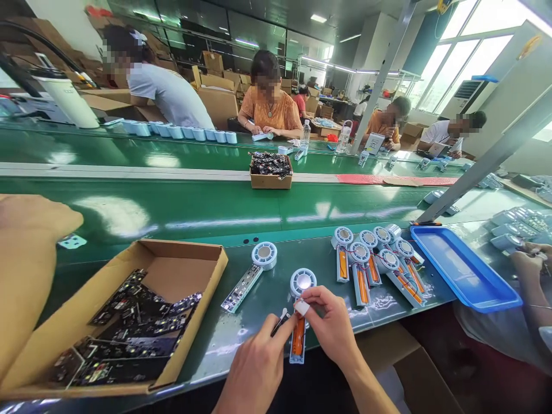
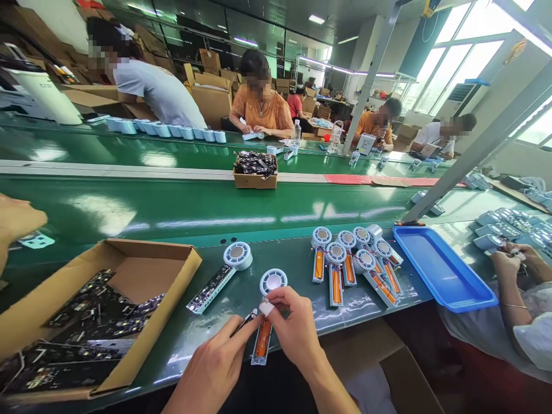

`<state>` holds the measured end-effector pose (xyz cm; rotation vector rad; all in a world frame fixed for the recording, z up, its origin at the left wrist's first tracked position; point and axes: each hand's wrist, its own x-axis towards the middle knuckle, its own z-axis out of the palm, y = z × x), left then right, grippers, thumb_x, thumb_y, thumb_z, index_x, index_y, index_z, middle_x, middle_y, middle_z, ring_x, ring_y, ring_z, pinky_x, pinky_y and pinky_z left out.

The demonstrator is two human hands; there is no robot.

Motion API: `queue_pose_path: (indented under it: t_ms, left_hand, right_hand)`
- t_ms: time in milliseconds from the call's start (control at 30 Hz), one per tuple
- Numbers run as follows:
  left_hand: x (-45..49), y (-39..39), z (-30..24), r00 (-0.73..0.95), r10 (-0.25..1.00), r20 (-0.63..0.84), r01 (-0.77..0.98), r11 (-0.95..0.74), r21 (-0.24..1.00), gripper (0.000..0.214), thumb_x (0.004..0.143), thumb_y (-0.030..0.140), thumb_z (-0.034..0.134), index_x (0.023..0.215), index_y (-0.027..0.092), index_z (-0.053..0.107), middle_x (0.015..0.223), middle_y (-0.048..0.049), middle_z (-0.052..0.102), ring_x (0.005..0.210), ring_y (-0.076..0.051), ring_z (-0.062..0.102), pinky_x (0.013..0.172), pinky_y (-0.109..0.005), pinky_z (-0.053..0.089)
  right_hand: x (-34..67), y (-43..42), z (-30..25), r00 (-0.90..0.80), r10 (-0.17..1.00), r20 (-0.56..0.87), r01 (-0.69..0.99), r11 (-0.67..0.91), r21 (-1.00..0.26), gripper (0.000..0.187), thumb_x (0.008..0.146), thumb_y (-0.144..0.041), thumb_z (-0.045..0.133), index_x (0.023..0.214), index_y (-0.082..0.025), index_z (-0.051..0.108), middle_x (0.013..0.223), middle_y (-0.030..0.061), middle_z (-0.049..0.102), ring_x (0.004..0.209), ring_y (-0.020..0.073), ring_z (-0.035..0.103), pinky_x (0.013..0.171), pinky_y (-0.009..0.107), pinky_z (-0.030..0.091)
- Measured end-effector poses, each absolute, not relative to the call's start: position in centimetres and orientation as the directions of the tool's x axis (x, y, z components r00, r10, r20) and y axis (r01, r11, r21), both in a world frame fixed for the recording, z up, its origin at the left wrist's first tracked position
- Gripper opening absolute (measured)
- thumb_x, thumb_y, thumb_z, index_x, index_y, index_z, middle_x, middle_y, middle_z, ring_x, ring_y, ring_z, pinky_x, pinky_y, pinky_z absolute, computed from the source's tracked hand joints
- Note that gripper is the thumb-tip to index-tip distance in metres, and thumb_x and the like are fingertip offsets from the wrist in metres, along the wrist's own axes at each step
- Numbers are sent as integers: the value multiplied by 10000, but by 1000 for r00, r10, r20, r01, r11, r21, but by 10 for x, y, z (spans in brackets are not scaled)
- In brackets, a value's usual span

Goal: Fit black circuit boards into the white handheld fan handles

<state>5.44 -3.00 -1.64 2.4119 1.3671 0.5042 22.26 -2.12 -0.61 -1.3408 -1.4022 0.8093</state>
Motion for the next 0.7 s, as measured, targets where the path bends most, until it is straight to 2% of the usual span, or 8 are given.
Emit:
queue_pose_path:
  t_ms: [133,200,300,400,467,533,600,700]
  left_hand:
    - [54,-26,-20,350,896,272,637,-441,632,504,914,100,313,1269,215,652,1014,-87,767,885,-207,776,704,-266,605]
    - [54,-24,-22,282,921,270,582,-388,715,452,926,165,344,1282,203,619,1085,-93,779,982,-215,765,779,-287,612]
    - [55,-24,-21,202,969,142,534,-230,814,405,936,270,387,1287,208,580,926,-55,798,795,-211,778,684,-304,619]
    - [57,-25,-15,164,986,40,468,-113,877,393,931,346,420,1265,198,563,854,-41,790,594,-189,730,560,-289,591]
    - [57,-25,-12,151,988,17,428,-81,900,367,921,358,433,1210,195,588,888,-60,800,544,-179,711,513,-276,573]
    - [57,-26,-11,143,989,26,408,-83,909,321,906,339,444,1129,205,633,922,-72,810,545,-179,718,496,-267,573]
    - [57,-27,-12,139,987,75,411,-127,903,290,893,301,459,1068,218,675,945,-67,816,600,-188,747,538,-267,601]
    - [55,-30,-18,134,962,237,451,-272,850,295,896,233,475,1066,208,714,965,-64,820,753,-206,788,686,-279,641]
  right_hand:
    - [222,-20,-6,57,994,96,133,88,-987,147,856,-306,683,889,-205,784,867,47,777,791,194,723,727,271,574]
    - [224,-19,-6,24,999,24,38,23,-999,180,845,-349,698,883,-201,792,896,56,780,836,211,727,757,286,574]
    - [228,-18,-3,5,998,-59,9,-59,-998,201,812,-366,726,863,-179,778,825,51,770,780,204,717,725,286,567]
    - [228,-19,4,-27,999,-22,124,-19,-992,126,822,-284,684,845,-173,740,777,28,739,699,165,670,683,269,541]
    - [226,-21,8,-39,998,56,256,64,-965,88,827,-198,626,825,-184,712,769,12,716,677,144,628,669,255,514]
    - [224,-22,11,-48,990,134,392,142,-909,134,811,-124,581,824,-196,693,775,4,695,677,136,600,656,244,489]
    - [223,-22,10,-76,979,188,501,200,-842,186,796,-73,556,844,-203,681,801,7,679,694,138,596,653,239,481]
    - [221,-21,8,-130,959,250,610,276,-742,238,792,-25,533,877,-206,662,855,25,668,746,155,608,676,247,486]
